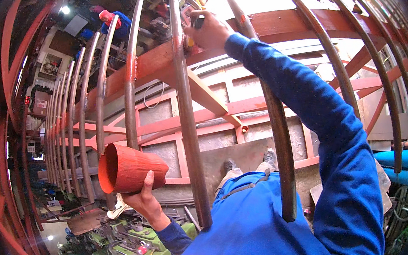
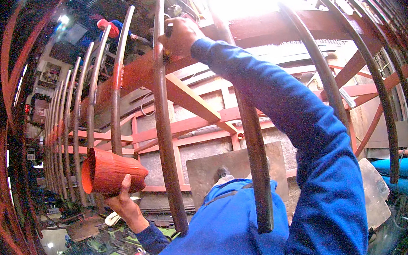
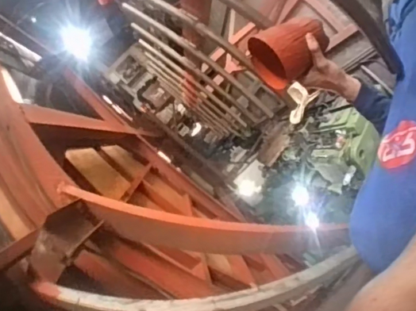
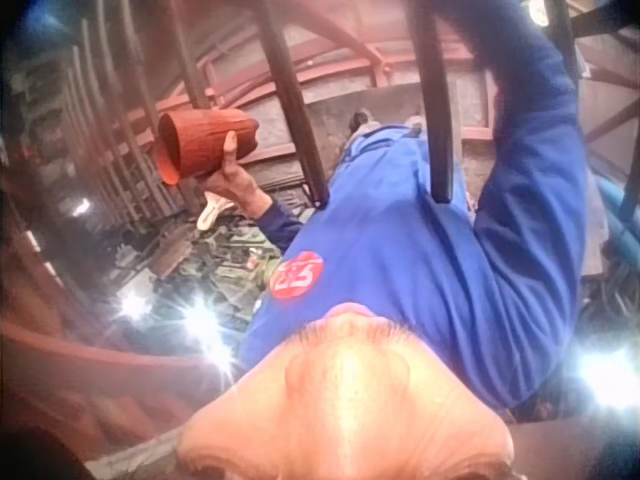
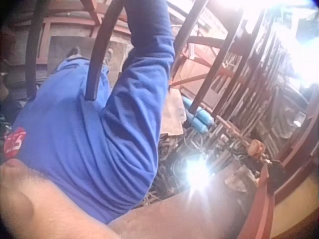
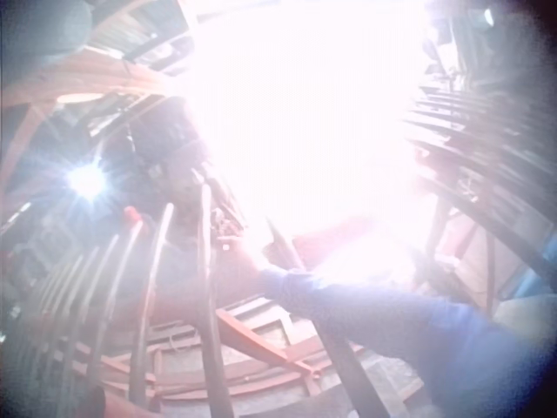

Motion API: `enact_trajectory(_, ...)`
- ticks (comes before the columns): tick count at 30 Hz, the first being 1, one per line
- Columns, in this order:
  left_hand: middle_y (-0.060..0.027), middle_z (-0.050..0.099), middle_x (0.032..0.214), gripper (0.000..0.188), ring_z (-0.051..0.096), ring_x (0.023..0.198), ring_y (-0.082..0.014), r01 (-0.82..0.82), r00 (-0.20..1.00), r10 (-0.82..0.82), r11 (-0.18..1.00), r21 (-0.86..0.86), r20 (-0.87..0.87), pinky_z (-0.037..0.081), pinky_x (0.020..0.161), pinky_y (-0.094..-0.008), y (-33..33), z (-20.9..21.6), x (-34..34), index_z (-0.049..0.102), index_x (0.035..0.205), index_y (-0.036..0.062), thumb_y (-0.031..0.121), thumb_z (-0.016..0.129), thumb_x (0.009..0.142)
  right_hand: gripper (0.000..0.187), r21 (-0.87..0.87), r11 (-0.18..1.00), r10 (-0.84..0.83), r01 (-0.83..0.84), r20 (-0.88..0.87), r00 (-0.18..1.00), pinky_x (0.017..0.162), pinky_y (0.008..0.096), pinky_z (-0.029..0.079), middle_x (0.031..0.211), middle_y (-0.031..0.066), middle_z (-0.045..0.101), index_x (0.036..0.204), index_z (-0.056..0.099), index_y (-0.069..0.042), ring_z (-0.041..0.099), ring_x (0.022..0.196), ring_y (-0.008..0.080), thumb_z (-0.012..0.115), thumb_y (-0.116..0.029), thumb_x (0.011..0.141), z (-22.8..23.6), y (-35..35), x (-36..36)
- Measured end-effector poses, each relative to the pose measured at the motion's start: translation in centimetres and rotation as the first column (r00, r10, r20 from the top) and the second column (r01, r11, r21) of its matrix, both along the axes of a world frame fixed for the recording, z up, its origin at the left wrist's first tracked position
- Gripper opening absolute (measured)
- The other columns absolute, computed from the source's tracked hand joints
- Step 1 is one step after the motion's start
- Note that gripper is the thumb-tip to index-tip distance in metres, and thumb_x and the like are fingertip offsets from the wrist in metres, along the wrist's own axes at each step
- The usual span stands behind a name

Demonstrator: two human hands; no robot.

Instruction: The person paints red paint onto curved metal frame bars using a brush and a small red container. They repeatedly dip the brush into the container and apply paint to different sections of the frame while standing in a workshop.

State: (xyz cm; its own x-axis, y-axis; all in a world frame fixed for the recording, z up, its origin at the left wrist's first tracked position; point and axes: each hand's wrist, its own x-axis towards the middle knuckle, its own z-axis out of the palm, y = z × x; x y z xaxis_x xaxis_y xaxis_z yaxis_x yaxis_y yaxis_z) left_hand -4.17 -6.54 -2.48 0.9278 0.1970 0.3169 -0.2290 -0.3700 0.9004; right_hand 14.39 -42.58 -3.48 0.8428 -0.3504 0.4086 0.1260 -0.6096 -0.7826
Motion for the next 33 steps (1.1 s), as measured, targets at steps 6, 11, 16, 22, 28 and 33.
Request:
enact_trajectory(6,-0.0132,0.058,0.114,0.061,0.057,0.1,-0.0244,0.009,0.999,-0.01,1.0,0.014,0.038,0.045,0.091,-0.0374,0.2,-0.3,0.1,0.052,0.119,-0.0039,0.017,0.077,0.067,0.041,-0.154,0.988,0.003,0.0,0.018,1.0,0.074,0.0327,0.052,0.087,0.0167,0.065,0.106,0.063,-0.005,0.065,0.079,0.0225,0.064,-0.035,0.078,-0.9,-0.1,-0.9)
enact_trajectory(11,-0.0127,0.057,0.114,0.065,0.057,0.101,-0.0248,0.025,0.999,-0.025,1.0,0.003,0.029,0.044,0.093,-0.0378,-0.6,-0.1,0.4,0.051,0.12,-0.0033,0.018,0.08,0.065,0.038,0.184,0.981,-0.059,0.061,-0.014,0.998,0.068,0.0346,0.053,0.082,0.0153,0.066,0.098,0.065,-0.005,0.065,0.073,0.0262,0.06,-0.037,0.079,-0.3,-0.7,1.4)
enact_trajectory(16,-0.0127,0.057,0.116,0.069,0.057,0.102,-0.0251,0.024,0.999,-0.024,1.0,0.0,0.022,0.043,0.095,-0.0385,-1.8,0.6,0.3,0.05,0.121,-0.0033,0.017,0.081,0.063,0.051,0.072,0.997,0.037,-0.028,-0.134,0.99,0.07,0.0398,0.054,0.073,0.0168,0.066,0.09,0.065,0.004,0.066,0.069,0.0304,0.049,-0.044,0.086,3.6,-0.3,0.0)
enact_trajectory(22,-0.0126,0.056,0.117,0.069,0.056,0.104,-0.0253,0.032,0.997,-0.032,0.999,-0.006,0.069,0.043,0.095,-0.0377,-0.6,0.4,0.3,0.05,0.121,-0.0039,0.015,0.081,0.063,0.052,-0.174,0.985,-0.017,-0.023,-0.226,0.974,0.071,0.0412,0.054,0.08,0.0205,0.065,0.086,0.065,0.005,0.066,0.071,0.032,0.04,-0.041,0.089,4.9,1.1,0.1)
enact_trajectory(28,-0.0125,0.055,0.118,0.072,0.055,0.105,-0.0238,0.022,0.999,-0.021,0.999,-0.032,0.032,0.042,0.097,-0.0378,-0.2,0.1,0.6,0.048,0.123,-0.0019,0.012,0.082,0.061,0.042,0.019,0.999,-0.029,0.03,-0.066,0.997,0.066,0.0431,0.055,0.076,0.022,0.065,0.077,0.063,0.003,0.066,0.07,0.0311,0.052,-0.037,0.084,4.8,2.7,1.9)
enact_trajectory(33,-0.0129,0.055,0.118,0.074,0.055,0.105,-0.0237,0.026,0.999,-0.024,0.998,-0.054,0.046,0.043,0.097,-0.0373,0.5,-0.3,1.0,0.047,0.124,-0.0018,0.013,0.083,0.061,0.044,-0.005,0.998,0.064,-0.064,0.02,0.998,0.065,0.0441,0.054,0.074,0.021,0.065,0.079,0.063,0.003,0.066,0.067,0.03,0.055,-0.04,0.082,5.3,4.4,3.3)
